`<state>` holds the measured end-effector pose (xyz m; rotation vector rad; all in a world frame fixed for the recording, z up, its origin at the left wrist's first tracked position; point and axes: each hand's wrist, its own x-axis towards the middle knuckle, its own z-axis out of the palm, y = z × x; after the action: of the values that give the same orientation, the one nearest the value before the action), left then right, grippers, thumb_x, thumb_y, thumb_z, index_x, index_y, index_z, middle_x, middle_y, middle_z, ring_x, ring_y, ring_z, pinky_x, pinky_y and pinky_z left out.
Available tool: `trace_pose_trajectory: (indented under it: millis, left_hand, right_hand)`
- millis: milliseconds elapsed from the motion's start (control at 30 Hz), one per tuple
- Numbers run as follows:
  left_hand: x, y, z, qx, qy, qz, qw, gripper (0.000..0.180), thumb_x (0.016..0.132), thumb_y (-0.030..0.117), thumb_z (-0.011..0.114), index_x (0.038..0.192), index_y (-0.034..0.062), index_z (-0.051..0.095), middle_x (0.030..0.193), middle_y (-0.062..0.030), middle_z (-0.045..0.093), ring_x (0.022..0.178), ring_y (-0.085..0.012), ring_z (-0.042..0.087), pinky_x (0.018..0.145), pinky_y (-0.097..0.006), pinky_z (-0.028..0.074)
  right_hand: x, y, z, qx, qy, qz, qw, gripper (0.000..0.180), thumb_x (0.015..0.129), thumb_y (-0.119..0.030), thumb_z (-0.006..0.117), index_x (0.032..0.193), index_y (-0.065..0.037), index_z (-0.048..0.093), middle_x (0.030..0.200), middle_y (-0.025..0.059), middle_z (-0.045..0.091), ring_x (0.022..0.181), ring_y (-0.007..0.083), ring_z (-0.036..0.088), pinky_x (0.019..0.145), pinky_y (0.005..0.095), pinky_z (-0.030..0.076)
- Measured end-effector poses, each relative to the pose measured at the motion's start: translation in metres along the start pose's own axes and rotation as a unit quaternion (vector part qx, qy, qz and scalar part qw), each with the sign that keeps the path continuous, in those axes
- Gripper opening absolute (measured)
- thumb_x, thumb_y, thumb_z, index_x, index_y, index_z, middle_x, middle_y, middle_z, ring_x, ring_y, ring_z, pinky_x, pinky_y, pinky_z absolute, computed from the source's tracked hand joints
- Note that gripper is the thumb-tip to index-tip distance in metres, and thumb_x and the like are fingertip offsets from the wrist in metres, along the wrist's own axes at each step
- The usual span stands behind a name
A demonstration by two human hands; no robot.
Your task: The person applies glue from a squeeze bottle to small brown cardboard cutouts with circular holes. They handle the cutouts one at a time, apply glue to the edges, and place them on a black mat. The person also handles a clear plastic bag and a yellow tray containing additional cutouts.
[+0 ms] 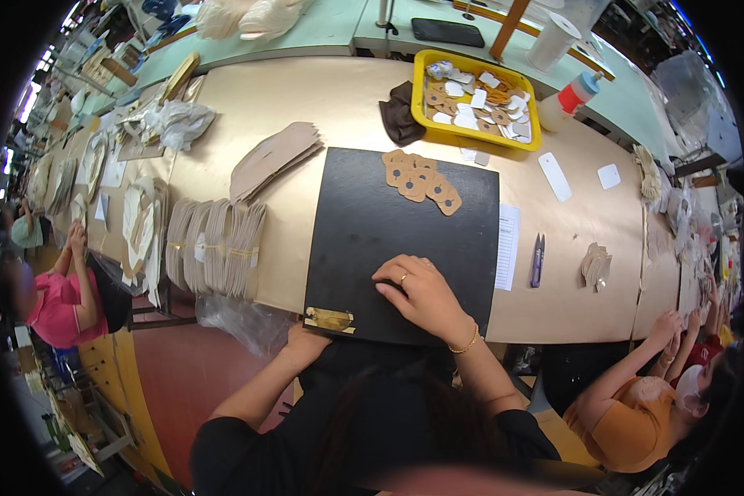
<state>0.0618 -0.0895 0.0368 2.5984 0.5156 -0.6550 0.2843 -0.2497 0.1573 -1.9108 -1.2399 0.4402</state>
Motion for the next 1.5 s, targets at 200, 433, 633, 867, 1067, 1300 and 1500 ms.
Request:
trace_pose_trajectory:
  millis: [200, 433, 633, 867, 1067, 1300, 1500]
  left_hand:
    - [-0.025, 0.019, -0.066, 0.141, -0.263, -0.059, 0.953, 0.029, 0.087, 0.025, 0.047, 0.092, 0.0066, 0.069, 0.094, -0.016, 0.067, 0.092, -0.0302, 0.065, 0.08, -0.042, 0.051]
    - [-0.028, 0.059, -0.199, 0.022, -0.19, 0.073, 0.979, 0.035, 0.09, 0.031, 0.048, 0.095, 0.0016, 0.065, 0.083, -0.0195, 0.066, 0.082, -0.0367, 0.064, 0.073, -0.045, 0.049]
    - [0.02, 0.048, -0.228, -0.109, 0.183, 0.112, 0.971, 0.041, 0.089, 0.024, 0.055, 0.123, 0.001, 0.051, 0.112, -0.022, 0.058, 0.104, -0.0355, 0.056, 0.088, -0.04, 0.044]
    - [0.141, 0.013, -0.212, 0.132, 0.308, -0.14, 0.932, 0.068, 0.077, 0.021, 0.063, 0.139, 0.0132, 0.036, 0.141, -0.0252, 0.035, 0.131, -0.0438, 0.031, 0.105, -0.056, 0.027]
    - [0.188, -0.01, -0.215, 0.082, 0.34, -0.179, 0.92, 0.066, 0.075, 0.021, 0.065, 0.136, 0.0146, 0.041, 0.136, -0.0147, 0.046, 0.122, -0.0333, 0.047, 0.096, -0.063, 0.03]
    - [0.152, 0.008, -0.273, -0.344, 0.451, -0.034, 0.823, 0.038, 0.082, 0.021, 0.064, 0.115, 0.005, 0.056, 0.1, -0.0144, 0.065, 0.084, -0.0273, 0.064, 0.073, -0.035, 0.05]
    - [0.083, 0.064, -0.256, -0.738, 0.253, 0.228, 0.582, 0.045, 0.084, 0.017, 0.066, 0.119, -0.0038, 0.047, 0.108, -0.0108, 0.06, 0.095, -0.0182, 0.061, 0.084, -0.03, 0.05]
  right_hand:
    - [-0.004, 0.003, -0.001, 0.002, 0.016, -0.001, 1.0, 0.012, 0.084, -0.013, 0.061, 0.093, -0.006, 0.062, 0.091, 0.0053, 0.059, 0.086, 0.0219, 0.057, 0.079, 0.0337, 0.041]
    - [-0.002, 0.01, 0.0, -0.009, 0.01, -0.005, 1.0, 0.011, 0.084, -0.013, 0.06, 0.092, -0.007, 0.062, 0.088, 0.0052, 0.057, 0.084, 0.0224, 0.057, 0.078, 0.0347, 0.041]
    - [0.006, 0.015, 0.007, -0.029, 0.009, 0.011, 0.999, 0.009, 0.085, -0.014, 0.06, 0.089, -0.007, 0.063, 0.085, 0.0052, 0.056, 0.082, 0.0222, 0.056, 0.076, 0.0342, 0.04]
    - [0.009, 0.02, 0.011, 0.01, 0.044, 0.018, 0.999, 0.007, 0.083, -0.014, 0.062, 0.085, -0.007, 0.064, 0.081, 0.0043, 0.058, 0.074, 0.0209, 0.056, 0.07, 0.0327, 0.04]
    - [0.013, 0.021, 0.019, -0.023, 0.093, 0.017, 0.995, 0.006, 0.082, -0.012, 0.063, 0.081, -0.007, 0.065, 0.076, 0.0018, 0.059, 0.064, 0.0198, 0.055, 0.062, 0.031, 0.039]
    - [0.014, 0.015, 0.01, 0.036, 0.098, 0.05, 0.993, 0.007, 0.082, -0.01, 0.064, 0.086, -0.005, 0.066, 0.078, 0.0042, 0.06, 0.063, 0.019, 0.056, 0.062, 0.0288, 0.043]
    - [0.022, -0.001, -0.022, 0.108, 0.206, 0.051, 0.971, 0.008, 0.083, -0.003, 0.063, 0.09, -0.001, 0.066, 0.08, 0.0079, 0.062, 0.069, 0.0159, 0.06, 0.064, 0.0254, 0.047]
